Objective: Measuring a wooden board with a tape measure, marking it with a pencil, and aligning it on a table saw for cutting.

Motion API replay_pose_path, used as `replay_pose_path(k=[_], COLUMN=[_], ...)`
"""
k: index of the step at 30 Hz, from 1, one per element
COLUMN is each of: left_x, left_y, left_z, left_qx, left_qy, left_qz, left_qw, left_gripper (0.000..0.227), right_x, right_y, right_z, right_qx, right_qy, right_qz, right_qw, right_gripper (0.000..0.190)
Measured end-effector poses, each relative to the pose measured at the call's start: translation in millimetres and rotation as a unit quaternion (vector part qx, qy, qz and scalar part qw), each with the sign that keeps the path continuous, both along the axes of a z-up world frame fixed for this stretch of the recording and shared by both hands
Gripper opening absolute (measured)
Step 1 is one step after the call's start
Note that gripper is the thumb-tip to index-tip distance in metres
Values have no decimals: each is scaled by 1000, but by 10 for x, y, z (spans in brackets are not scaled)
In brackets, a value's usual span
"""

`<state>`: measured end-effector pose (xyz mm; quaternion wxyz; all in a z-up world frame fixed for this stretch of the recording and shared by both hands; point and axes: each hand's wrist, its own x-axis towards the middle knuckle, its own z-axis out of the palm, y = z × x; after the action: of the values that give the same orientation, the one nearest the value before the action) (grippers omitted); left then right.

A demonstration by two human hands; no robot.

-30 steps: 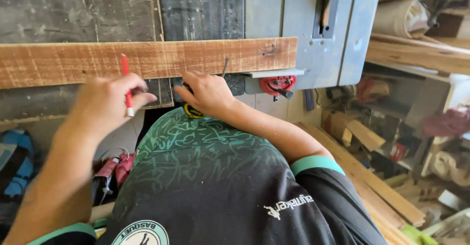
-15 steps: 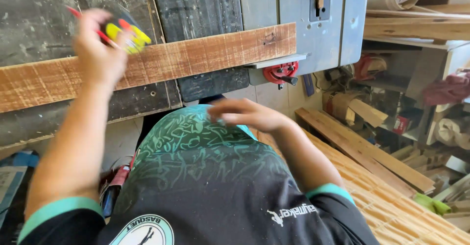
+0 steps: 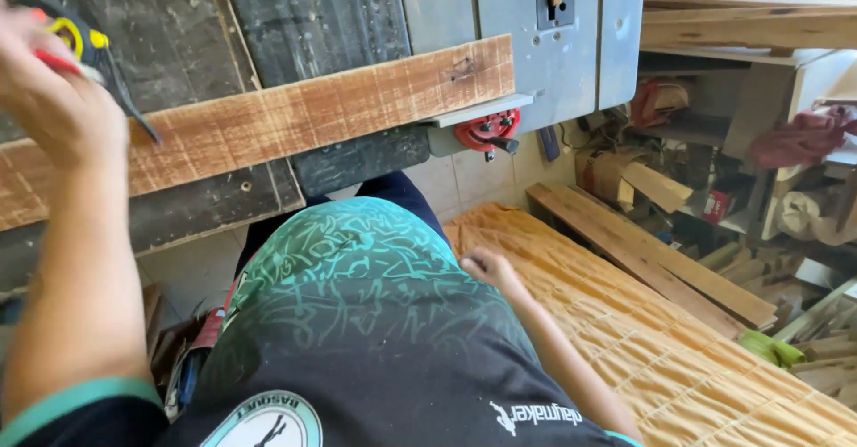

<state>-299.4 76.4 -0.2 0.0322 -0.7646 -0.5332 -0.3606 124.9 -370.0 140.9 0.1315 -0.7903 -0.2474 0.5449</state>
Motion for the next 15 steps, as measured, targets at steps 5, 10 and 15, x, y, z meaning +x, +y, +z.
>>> replay_pose_path(k=[5, 10, 15], left_x=[1713, 3102, 3803], left_y=[-1342, -2058, -2246], left_z=[1265, 1487, 1259], left_qx=[-523, -527, -592], left_qy=[-410, -276, -165], left_qz=[-297, -426, -351], left_qw=[686, 682, 706], left_gripper=[30, 7, 37], right_x=[378, 814, 1800], right_y=[316, 782, 754], right_z=[-275, -266, -461], right_qx=[170, 259, 281], right_qy=[-124, 0, -143], right_qz=[86, 167, 217], right_qw=[974, 951, 924], right_gripper=[21, 33, 8])
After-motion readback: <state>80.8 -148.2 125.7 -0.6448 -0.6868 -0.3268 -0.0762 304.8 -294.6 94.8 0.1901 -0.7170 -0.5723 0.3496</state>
